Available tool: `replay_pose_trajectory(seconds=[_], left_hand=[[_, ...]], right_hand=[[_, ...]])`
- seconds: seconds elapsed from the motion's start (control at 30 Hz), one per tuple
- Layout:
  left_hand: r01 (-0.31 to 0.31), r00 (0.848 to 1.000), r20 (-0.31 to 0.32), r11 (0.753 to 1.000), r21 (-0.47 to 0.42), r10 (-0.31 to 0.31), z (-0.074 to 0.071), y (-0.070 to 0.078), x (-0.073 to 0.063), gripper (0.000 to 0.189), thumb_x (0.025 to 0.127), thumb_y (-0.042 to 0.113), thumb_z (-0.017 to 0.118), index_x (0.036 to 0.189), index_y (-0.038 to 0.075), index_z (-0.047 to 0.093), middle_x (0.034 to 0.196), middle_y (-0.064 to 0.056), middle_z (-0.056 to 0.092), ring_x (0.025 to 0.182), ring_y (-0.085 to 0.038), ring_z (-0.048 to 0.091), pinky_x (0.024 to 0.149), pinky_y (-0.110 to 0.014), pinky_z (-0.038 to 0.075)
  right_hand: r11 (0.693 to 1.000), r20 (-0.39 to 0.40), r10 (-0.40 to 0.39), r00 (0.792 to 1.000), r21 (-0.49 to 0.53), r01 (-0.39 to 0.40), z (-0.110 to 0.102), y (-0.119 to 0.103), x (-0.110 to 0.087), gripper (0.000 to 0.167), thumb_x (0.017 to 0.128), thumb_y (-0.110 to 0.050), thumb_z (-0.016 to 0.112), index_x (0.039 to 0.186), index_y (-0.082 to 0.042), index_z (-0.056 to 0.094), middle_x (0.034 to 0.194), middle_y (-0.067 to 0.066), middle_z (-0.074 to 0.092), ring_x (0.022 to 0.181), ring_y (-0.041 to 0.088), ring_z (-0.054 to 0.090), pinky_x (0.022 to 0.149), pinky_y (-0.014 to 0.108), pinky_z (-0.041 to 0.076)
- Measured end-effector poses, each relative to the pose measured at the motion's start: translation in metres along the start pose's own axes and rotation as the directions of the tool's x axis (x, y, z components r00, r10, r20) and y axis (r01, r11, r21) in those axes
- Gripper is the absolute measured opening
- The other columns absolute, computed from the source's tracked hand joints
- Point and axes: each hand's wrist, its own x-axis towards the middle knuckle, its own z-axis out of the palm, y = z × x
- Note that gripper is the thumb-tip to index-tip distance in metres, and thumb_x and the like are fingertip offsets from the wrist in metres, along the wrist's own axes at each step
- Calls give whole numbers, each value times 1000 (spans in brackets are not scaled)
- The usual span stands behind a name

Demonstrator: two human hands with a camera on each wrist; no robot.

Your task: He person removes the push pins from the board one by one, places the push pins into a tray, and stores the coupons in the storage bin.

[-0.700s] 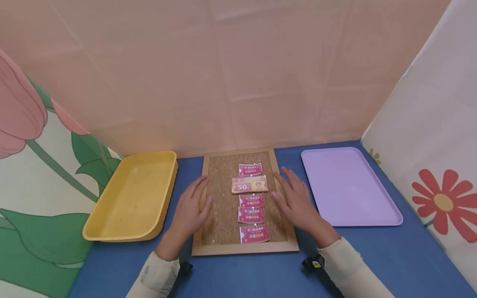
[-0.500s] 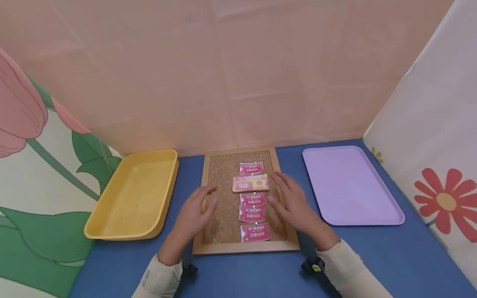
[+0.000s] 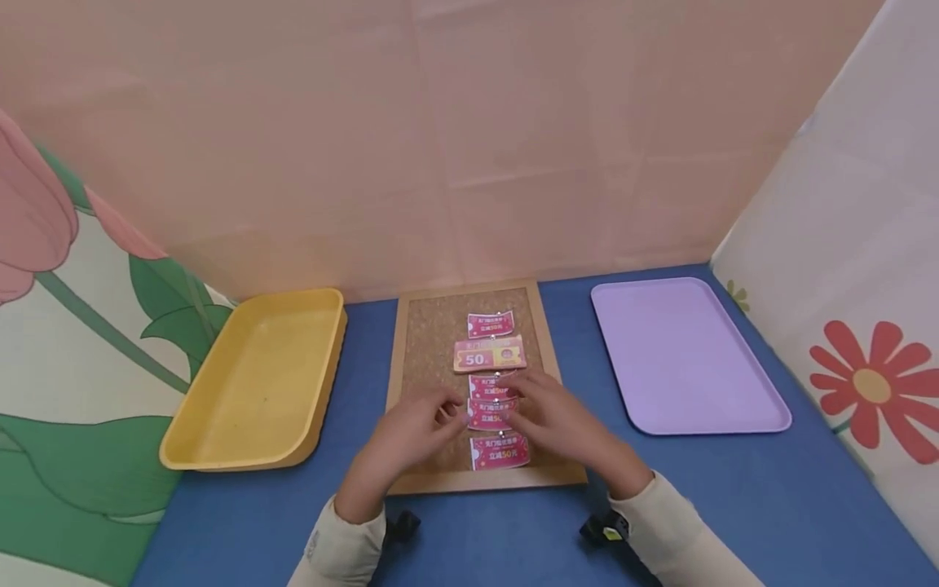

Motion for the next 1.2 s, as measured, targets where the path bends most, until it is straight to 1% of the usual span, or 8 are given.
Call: replay_pose_trajectory(seconds=[0.1,0.23,0.33,0.53,0.63,0.77,0.97,1.2], left_hand=[[-15,999,32,1000,27,14,6,-1,2,37,93,43,63,114,13,67,92,6,62,74,-6,55,61,-24,48],[-39,999,18,998,48,38,11,-2,6,37,94,42,62,116,13,67,95,4,63,79,-7,56,66,-27,49],[-44,999,7,995,85,43,15,-3,9,35,94,41,62,114,13,68,94,3,63,78,-8,56,66,-28,48],[-36,999,36,985,169,30,24,-7,13,32,90,46,65,100,16,71,82,7,59,67,-7,51,56,-25,43],[-23,998,53,983,180,14,29,-7,14,33,89,47,66,99,16,71,79,7,60,63,-6,51,54,-26,42],[-6,998,70,984,176,-6,33,-8,15,32,88,43,69,101,14,71,78,6,60,63,-8,50,54,-27,42],[26,995,88,986,166,-41,37,-9,15,28,89,39,69,99,12,71,77,5,57,62,-9,49,54,-27,42],[50,993,96,986,161,-66,42,-9,14,27,87,39,71,94,12,72,75,5,58,59,-10,49,52,-27,41]], right_hand=[[1000,29,-20,999,-5,20,6,0,0,43,94,-41,62,132,-20,58,116,-1,60,104,20,59,86,42,50],[1000,20,-25,999,-3,25,10,0,0,43,94,-45,60,130,-21,60,115,0,60,102,20,58,84,43,50],[1000,22,-23,999,-13,23,11,0,1,44,94,-47,59,129,-21,61,117,-3,60,104,17,56,85,42,50],[998,39,-37,999,-45,39,16,2,3,40,94,-41,62,125,-17,64,125,-1,58,115,19,53,92,46,47],[998,53,-37,998,-50,40,19,4,3,32,93,-36,65,119,-17,66,118,-1,60,108,19,55,88,42,49],[999,103,-1,995,-53,6,24,6,2,26,92,-32,68,115,-19,68,108,-7,60,94,13,55,78,34,50],[998,141,61,988,-37,-57,30,10,0,27,91,-33,69,115,-21,68,111,-11,60,102,8,54,87,37,50],[994,140,100,985,-61,-92,32,10,1,24,90,-31,71,113,-22,68,108,-12,61,97,4,55,86,34,51]])
